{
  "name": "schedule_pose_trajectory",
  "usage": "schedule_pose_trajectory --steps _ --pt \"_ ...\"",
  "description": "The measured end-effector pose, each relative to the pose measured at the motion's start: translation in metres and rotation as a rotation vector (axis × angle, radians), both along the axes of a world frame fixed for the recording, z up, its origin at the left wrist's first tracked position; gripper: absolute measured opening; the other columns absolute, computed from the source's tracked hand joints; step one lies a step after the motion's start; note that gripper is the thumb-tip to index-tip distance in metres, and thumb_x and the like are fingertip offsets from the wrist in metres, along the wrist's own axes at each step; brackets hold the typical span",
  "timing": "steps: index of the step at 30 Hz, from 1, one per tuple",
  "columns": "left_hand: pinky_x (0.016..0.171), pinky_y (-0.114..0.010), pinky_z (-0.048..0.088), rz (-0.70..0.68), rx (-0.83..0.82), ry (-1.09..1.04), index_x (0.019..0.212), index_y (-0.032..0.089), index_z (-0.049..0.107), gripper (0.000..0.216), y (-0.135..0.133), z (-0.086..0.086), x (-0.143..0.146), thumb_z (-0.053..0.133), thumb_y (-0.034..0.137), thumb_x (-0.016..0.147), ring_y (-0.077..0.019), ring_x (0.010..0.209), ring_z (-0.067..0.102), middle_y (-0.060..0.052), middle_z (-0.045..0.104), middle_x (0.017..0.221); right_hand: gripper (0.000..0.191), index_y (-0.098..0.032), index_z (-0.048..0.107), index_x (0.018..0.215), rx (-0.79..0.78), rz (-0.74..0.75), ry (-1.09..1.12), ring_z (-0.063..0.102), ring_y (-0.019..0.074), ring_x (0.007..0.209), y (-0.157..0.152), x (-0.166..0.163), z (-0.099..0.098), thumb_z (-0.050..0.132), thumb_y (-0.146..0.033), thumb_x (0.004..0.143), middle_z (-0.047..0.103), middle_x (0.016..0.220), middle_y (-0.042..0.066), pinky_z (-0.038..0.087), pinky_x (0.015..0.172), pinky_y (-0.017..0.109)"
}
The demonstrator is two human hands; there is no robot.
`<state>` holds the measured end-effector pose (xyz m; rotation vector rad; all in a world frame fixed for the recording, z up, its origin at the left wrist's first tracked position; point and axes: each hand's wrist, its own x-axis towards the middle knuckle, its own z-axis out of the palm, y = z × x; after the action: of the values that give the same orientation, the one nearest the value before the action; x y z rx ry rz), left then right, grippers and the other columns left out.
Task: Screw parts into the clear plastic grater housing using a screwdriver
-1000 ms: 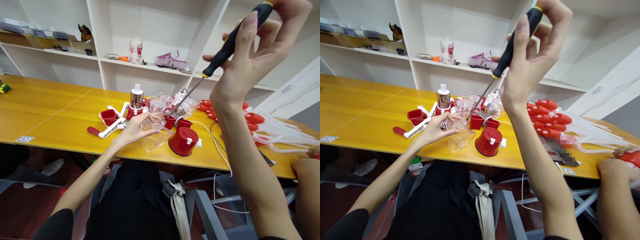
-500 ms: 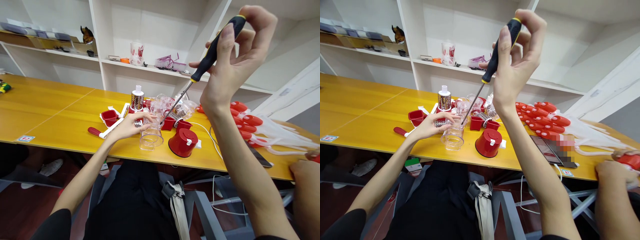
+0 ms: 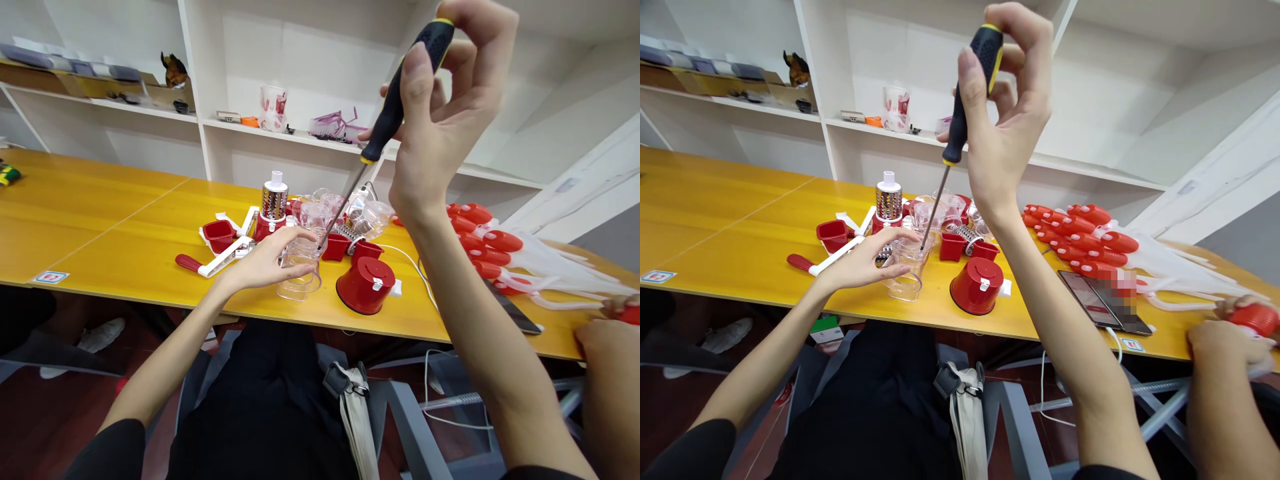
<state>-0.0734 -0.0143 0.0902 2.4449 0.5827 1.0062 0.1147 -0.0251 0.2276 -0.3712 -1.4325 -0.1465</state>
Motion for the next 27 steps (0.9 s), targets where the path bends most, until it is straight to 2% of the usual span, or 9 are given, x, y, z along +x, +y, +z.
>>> schedule_pose_trajectory --steps 4,7,12,15,19,22,27 --pt "0.109 -0.044 0.047 -0.074 -0.041 -0.063 0.124 0.022 0.059 0.052 0.013 -0.007 -0.003 0.066 0.059 0.088 -0.0265 0.121 0.063 -0.008 0.066 0.128 0.026 -0.017 0.049 0.112 -0.007 0.041 -0.022 0.049 -0.0016 0.087 0.001 -0.004 0.001 0.056 -0.031 0.091 0.051 0.114 0.001 0.061 0.075 0.014" --pt "0.109 -0.047 0.046 -0.11 -0.011 -0.127 0.122 0.023 0.061 0.057 0.019 -0.014 0.0 0.06 0.069 0.088 -0.0277 0.12 0.063 -0.009 0.067 0.127 0.031 -0.015 0.051 0.114 -0.008 0.078 -0.024 0.05 -0.0022 0.088 0.007 -0.006 0.002 0.059 -0.033 0.09 0.05 0.118 0.002 0.062 0.072 0.012" --pt "0.111 -0.05 0.043 -0.092 0.021 -0.181 0.119 0.026 0.062 0.065 0.024 -0.023 0.008 0.053 0.08 0.085 -0.0285 0.121 0.06 -0.008 0.067 0.125 0.04 -0.019 0.045 0.122 -0.138 0.112 -0.073 0.057 0.001 0.082 0.019 -0.006 0.004 0.055 -0.042 0.091 0.053 0.104 0.001 0.051 0.05 0.01" --pt "0.112 -0.049 0.042 -0.101 0.032 -0.189 0.119 0.026 0.062 0.065 0.027 -0.025 0.009 0.053 0.081 0.085 -0.0287 0.122 0.058 -0.008 0.067 0.125 0.04 -0.026 0.041 0.125 -0.222 0.159 -0.126 0.06 0.0022 0.085 0.023 -0.002 0.004 0.051 -0.046 0.092 0.054 0.108 0.0 0.051 0.051 0.012" --pt "0.111 -0.049 0.042 -0.125 0.03 -0.206 0.119 0.027 0.064 0.067 0.032 -0.028 0.01 0.052 0.082 0.084 -0.0293 0.121 0.058 -0.008 0.068 0.124 0.041 -0.034 0.033 0.128 -0.328 0.297 -0.125 0.063 0.0059 0.091 0.022 0.0 0.001 0.046 -0.051 0.093 0.057 0.12 -0.001 0.053 0.056 0.019" --pt "0.108 -0.049 0.042 -0.119 0.016 -0.259 0.117 0.026 0.066 0.065 0.034 -0.033 0.013 0.051 0.08 0.086 -0.0291 0.118 0.06 -0.007 0.07 0.122 0.04 -0.035 0.031 0.128 -0.355 0.371 -0.034 0.063 0.007 0.088 0.018 -0.01 -0.002 0.044 -0.053 0.094 0.057 0.113 0.0 0.05 0.054 0.019" --pt "0.104 -0.046 0.045 -0.099 -0.005 -0.395 0.106 0.023 0.072 0.052 0.034 -0.04 0.02 0.051 0.069 0.093 -0.0273 0.114 0.064 -0.007 0.074 0.114 0.033 -0.037 0.038 0.122 -0.275 0.252 0.046 0.049 0.0035 0.073 0.012 -0.033 -0.003 0.048 -0.049 0.093 0.053 0.11 -0.001 0.045 0.053 0.019"
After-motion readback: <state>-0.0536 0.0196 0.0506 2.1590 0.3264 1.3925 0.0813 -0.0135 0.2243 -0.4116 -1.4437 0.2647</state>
